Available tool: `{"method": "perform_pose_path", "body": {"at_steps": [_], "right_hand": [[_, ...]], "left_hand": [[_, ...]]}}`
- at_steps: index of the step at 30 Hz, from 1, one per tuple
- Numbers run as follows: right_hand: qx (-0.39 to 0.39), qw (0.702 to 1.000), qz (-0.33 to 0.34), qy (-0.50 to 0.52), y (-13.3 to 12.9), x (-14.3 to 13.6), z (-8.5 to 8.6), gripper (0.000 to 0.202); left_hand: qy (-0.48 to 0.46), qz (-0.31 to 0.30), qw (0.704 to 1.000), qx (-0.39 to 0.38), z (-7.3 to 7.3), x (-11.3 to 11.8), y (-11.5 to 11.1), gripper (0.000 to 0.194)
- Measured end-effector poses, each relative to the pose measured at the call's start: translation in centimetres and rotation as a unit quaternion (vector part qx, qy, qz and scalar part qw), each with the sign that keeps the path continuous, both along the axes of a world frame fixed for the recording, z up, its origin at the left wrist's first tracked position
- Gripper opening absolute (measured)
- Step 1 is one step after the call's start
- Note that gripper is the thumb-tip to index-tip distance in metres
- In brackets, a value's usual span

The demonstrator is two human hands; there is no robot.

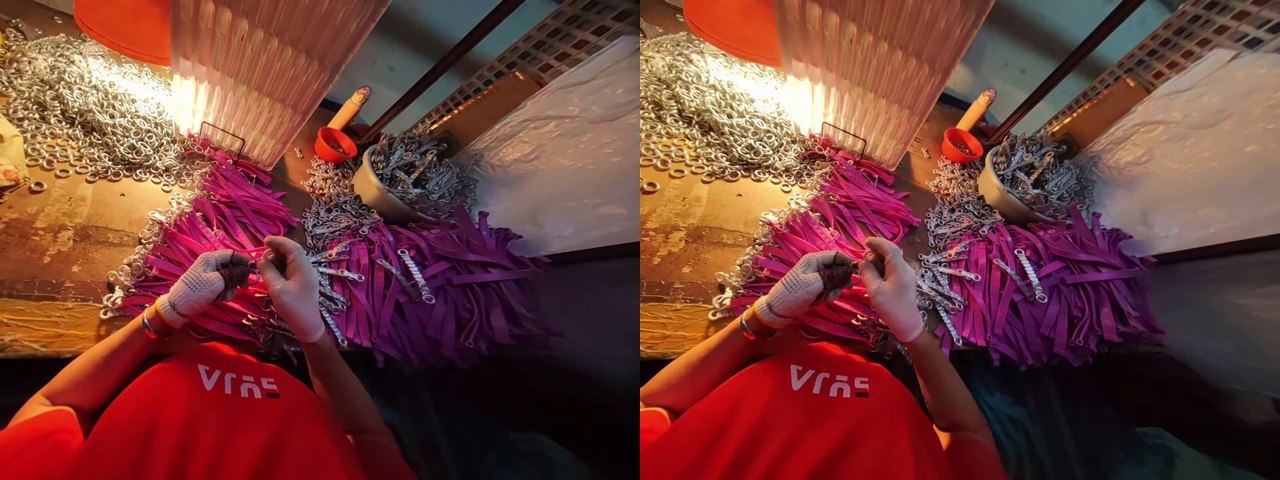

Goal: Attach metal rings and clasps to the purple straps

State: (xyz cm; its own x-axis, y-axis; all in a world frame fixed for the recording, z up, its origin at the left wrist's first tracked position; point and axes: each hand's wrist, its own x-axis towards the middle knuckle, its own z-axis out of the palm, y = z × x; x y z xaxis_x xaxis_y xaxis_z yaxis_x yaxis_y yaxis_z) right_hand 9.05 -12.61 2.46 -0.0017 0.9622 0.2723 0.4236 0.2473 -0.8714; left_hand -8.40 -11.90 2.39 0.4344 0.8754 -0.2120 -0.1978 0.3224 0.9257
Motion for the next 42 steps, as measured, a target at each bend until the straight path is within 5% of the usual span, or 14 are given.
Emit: {"method": "perform_pose_path", "body": {"at_steps": [5,9,14,20,24,30,36,42], "right_hand": [[0.014,1.0,0.017,-0.005,0.2,-0.3,0.1,0.032],[0.066,0.996,0.004,-0.064,0.4,-0.2,-0.4,0.03],[0.139,0.96,0.069,-0.233,-0.1,-0.1,-0.7,0.025],[0.031,0.996,0.087,-0.013,-3.8,-1.0,2.3,0.027],[-0.031,0.995,0.035,0.083,-2.8,-1.0,3.3,0.025],[-0.041,0.998,0.006,0.044,-0.4,-0.7,1.9,0.027],[0.02,0.998,-0.03,-0.05,-0.9,-1.4,0.6,0.025],[0.063,0.985,0.026,-0.156,-1.1,-0.6,0.3,0.022]], "left_hand": [[-0.038,-0.056,0.997,-0.029,-0.9,0.0,0.2,0.035],[-0.138,-0.108,0.977,-0.124,-1.6,0.5,0.2,0.032],[-0.213,-0.046,0.947,-0.235,-2.7,1.4,0.4,0.026],[-0.203,0.101,0.965,-0.13,-3.1,1.0,1.7,0.025],[-0.262,0.018,0.951,-0.163,-3.1,-0.1,2.1,0.02],[-0.297,-0.036,0.929,-0.22,-4.1,0.0,1.7,0.038],[-0.177,0.018,0.979,-0.099,-3.2,0.4,0.1,0.03],[0.034,0.043,0.997,0.057,-1.9,0.2,-1.4,0.031]]}}
